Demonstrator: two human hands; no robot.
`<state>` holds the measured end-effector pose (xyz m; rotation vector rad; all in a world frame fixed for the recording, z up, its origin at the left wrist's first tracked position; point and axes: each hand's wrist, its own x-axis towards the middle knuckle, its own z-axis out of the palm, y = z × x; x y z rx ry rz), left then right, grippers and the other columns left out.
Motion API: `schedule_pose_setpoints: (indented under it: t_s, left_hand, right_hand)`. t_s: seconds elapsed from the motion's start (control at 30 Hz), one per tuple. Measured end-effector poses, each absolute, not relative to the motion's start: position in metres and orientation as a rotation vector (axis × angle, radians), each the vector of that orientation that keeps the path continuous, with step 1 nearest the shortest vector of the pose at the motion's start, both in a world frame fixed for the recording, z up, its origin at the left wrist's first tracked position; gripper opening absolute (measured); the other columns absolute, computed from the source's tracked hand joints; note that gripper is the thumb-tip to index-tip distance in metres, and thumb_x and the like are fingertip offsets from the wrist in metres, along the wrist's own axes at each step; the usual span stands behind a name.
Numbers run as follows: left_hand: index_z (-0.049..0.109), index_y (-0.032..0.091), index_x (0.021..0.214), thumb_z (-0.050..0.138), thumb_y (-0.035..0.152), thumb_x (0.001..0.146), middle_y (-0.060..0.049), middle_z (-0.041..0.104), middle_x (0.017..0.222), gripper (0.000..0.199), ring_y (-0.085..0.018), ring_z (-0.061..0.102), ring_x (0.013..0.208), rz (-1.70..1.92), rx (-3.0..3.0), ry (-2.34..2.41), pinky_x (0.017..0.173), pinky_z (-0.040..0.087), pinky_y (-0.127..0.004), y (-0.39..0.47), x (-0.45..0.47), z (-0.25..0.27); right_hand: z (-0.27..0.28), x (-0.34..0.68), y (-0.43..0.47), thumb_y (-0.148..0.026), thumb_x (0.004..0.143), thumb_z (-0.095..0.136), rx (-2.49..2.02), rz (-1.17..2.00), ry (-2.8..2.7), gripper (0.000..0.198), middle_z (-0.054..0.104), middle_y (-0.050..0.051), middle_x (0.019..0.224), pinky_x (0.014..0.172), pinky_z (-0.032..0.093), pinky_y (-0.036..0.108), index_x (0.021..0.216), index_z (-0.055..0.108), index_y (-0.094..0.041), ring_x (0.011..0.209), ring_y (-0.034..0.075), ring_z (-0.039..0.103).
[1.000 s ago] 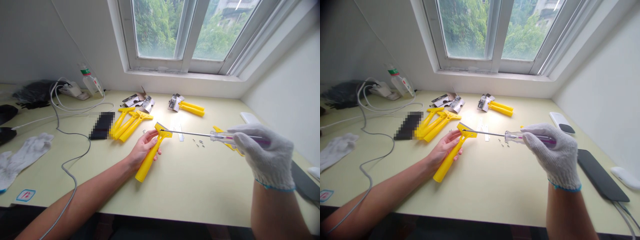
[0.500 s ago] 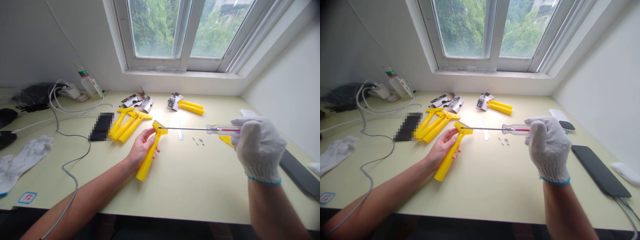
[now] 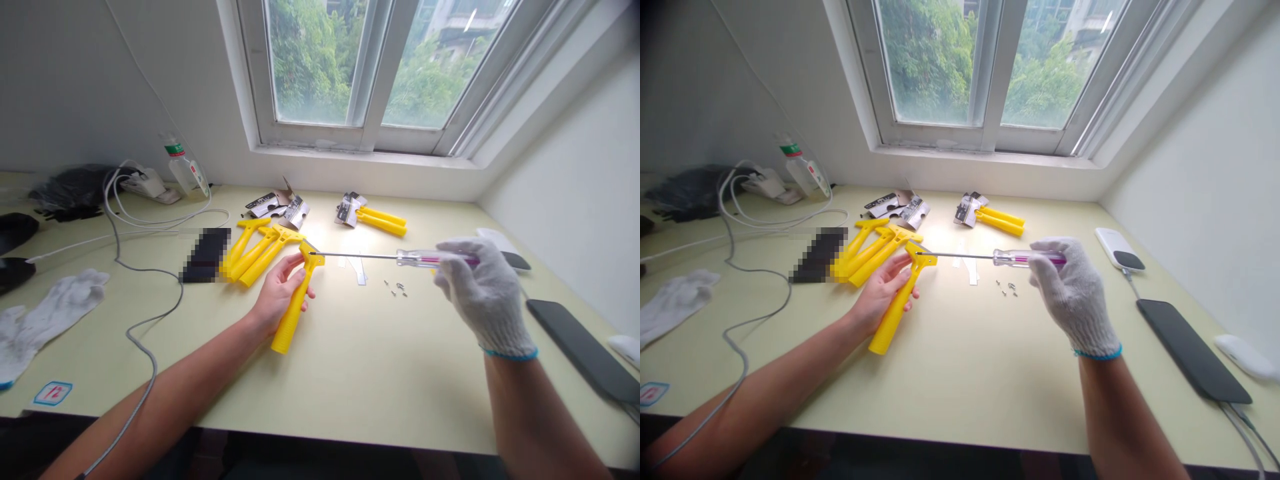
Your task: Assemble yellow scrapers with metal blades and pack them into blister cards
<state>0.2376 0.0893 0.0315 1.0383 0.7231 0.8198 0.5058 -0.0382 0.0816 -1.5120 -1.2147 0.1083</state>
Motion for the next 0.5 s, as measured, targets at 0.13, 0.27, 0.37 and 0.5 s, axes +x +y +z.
schedule_pose_setpoints:
  t_s: [0.13,0.27,0.37,0.5]
  left_hand:
    - [0.057,0.025,0.121,0.07,0.035,0.082,-0.012,0.044,0.148,0.043,-0.01,0.065,0.058,0.824,1.078,0.723,0.038,0.05,-0.022,0.0889,0.238,0.0324]
    - [0.057,0.024,0.121,0.071,0.036,0.081,-0.012,0.046,0.147,0.043,-0.01,0.065,0.057,0.809,1.106,0.716,0.038,0.051,-0.022,0.0875,0.2382,0.0321]
    - [0.058,0.025,0.121,0.072,0.038,0.08,-0.012,0.047,0.147,0.045,-0.01,0.065,0.057,0.817,1.116,0.724,0.039,0.052,-0.022,0.0877,0.2379,0.0311]
    - [0.058,0.025,0.122,0.07,0.038,0.081,-0.012,0.047,0.146,0.045,-0.01,0.066,0.058,0.838,1.13,0.742,0.038,0.052,-0.022,0.0886,0.2375,0.0307]
  right_hand:
    - [0.0823,0.5098,-0.0355,-0.04,0.09,0.062,-1.431,0.149,-1.23,0.032,0.064,0.0,0.078,0.059,0.054,0.029,0.116,0.058,-0.023,0.061,0.014,0.062]
    - [0.0794,0.5126,-0.0338,-0.042,0.093,0.057,-1.466,0.128,-1.139,0.023,0.059,-0.002,0.069,0.046,0.046,0.022,0.103,0.063,-0.022,0.05,0.009,0.055]
    - [0.0754,0.5139,-0.0319,-0.042,0.093,0.058,-1.43,0.175,-1.123,0.028,0.064,0.0,0.08,0.053,0.052,0.024,0.114,0.059,-0.024,0.062,0.012,0.063]
    - [0.0744,0.5129,-0.0305,-0.038,0.089,0.065,-1.382,0.207,-1.19,0.028,0.062,-0.002,0.073,0.05,0.05,0.024,0.11,0.06,-0.021,0.052,0.01,0.057]
